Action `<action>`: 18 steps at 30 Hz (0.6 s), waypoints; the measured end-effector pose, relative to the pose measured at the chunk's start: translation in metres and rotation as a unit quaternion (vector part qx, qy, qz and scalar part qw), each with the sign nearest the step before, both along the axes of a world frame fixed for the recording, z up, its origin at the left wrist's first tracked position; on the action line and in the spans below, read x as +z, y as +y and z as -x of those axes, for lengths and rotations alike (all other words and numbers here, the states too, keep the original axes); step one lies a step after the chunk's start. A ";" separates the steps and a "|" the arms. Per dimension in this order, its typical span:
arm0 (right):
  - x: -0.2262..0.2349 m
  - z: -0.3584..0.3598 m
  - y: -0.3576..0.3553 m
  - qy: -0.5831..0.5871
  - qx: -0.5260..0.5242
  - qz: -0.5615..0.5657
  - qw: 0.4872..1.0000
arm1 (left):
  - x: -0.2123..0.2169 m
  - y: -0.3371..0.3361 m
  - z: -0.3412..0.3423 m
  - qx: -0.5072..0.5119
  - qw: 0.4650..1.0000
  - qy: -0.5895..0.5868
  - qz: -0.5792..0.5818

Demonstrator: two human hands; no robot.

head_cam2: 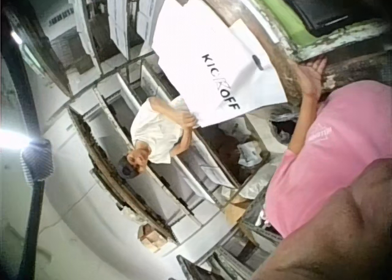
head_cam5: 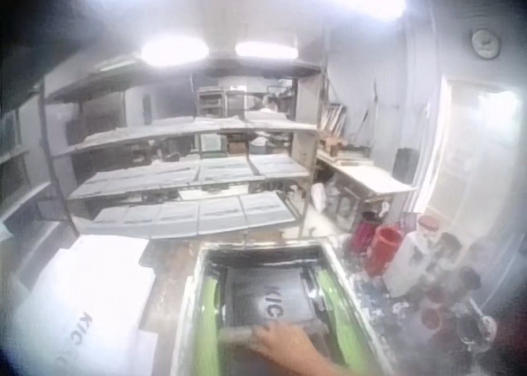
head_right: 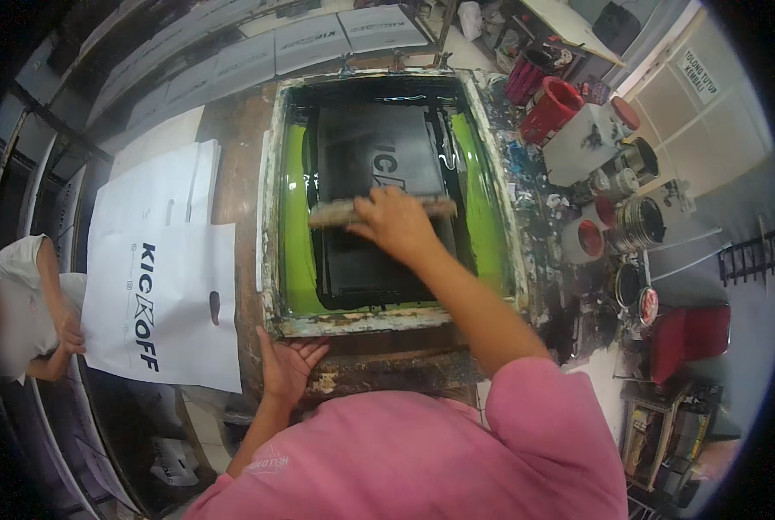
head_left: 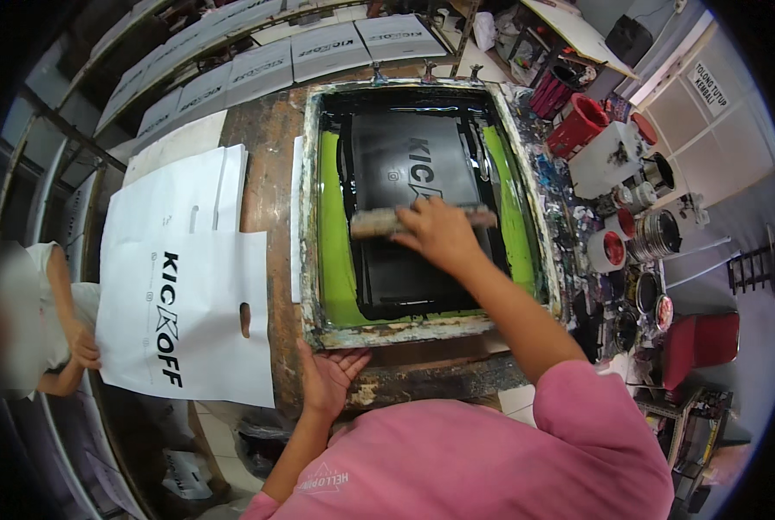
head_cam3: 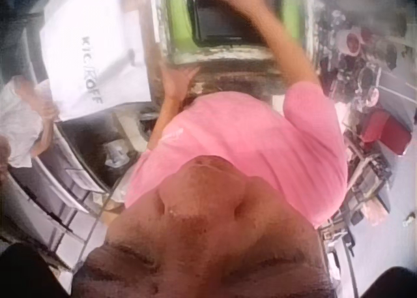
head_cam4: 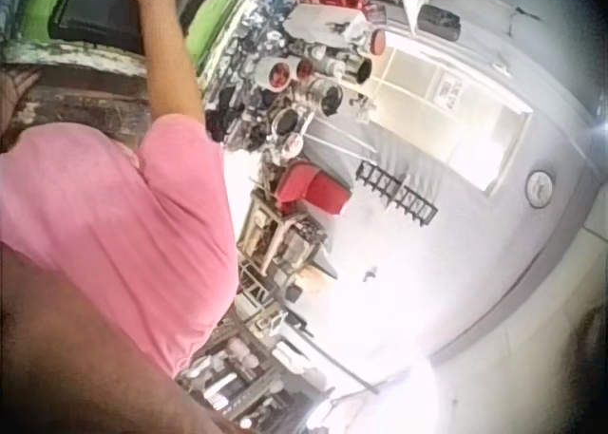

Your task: The person applies ink to plastic bags by lowering a screen printing frame, pulling a squeegee across it, and then lifting the frame to remove the printed bag.

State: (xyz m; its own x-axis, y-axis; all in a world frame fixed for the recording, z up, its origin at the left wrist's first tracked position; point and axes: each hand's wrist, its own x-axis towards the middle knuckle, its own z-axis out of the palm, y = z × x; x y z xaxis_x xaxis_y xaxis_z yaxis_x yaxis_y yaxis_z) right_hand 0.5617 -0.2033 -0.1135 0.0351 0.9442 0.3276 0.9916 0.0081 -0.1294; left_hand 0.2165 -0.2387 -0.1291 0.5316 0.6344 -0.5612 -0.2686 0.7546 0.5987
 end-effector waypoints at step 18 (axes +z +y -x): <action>0.050 0.085 -0.124 -0.014 -0.033 0.046 0.998 | -0.005 -0.003 -0.008 0.027 0.996 -0.053 -0.065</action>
